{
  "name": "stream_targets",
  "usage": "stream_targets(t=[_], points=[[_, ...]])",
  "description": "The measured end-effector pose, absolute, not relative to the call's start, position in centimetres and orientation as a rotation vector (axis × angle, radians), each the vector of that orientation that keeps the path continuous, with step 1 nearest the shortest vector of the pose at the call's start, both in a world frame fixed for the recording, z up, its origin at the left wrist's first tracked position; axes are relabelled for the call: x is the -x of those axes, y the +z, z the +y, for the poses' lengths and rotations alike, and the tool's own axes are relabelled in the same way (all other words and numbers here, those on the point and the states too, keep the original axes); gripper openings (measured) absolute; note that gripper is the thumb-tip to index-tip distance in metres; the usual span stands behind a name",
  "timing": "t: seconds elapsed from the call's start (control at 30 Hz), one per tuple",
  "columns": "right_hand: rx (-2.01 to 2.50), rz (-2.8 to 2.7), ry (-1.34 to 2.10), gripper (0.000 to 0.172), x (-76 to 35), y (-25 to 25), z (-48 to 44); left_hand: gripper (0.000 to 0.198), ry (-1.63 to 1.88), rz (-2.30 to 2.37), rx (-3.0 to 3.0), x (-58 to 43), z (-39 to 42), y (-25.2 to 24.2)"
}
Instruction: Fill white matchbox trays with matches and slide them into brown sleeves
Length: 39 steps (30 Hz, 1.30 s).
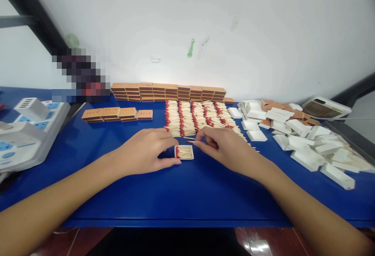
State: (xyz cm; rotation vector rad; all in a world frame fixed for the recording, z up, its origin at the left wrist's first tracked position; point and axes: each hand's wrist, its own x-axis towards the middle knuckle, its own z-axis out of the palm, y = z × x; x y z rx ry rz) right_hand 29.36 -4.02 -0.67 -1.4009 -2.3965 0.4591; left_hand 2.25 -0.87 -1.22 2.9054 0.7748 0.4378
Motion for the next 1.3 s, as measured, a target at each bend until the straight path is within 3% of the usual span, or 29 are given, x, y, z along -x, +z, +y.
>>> stream_targets(t=[0.2, 0.67, 1.03, 1.3], points=[[1.331, -2.412, 0.489, 0.011, -28.2, -1.1, -4.6, 0.032, 0.46, 0.773, -2.914, -2.2, -0.9, -1.3], [1.647, -2.482, 0.396, 0.013, -29.0, -1.1, -3.5, 0.031, 0.438, 0.789, -2.92, -1.9, -0.5, -1.3], [1.365, -2.263, 0.518, 0.013, -27.9, -2.2, -4.0, 0.031, 0.44, 0.791, -2.893, -2.1, -0.6, -1.2], [1.618, -2.34, 0.317, 0.008, -28.1, -2.8, -2.5, 0.032, 0.447, 0.777, -2.907, -2.2, -0.8, -1.2]])
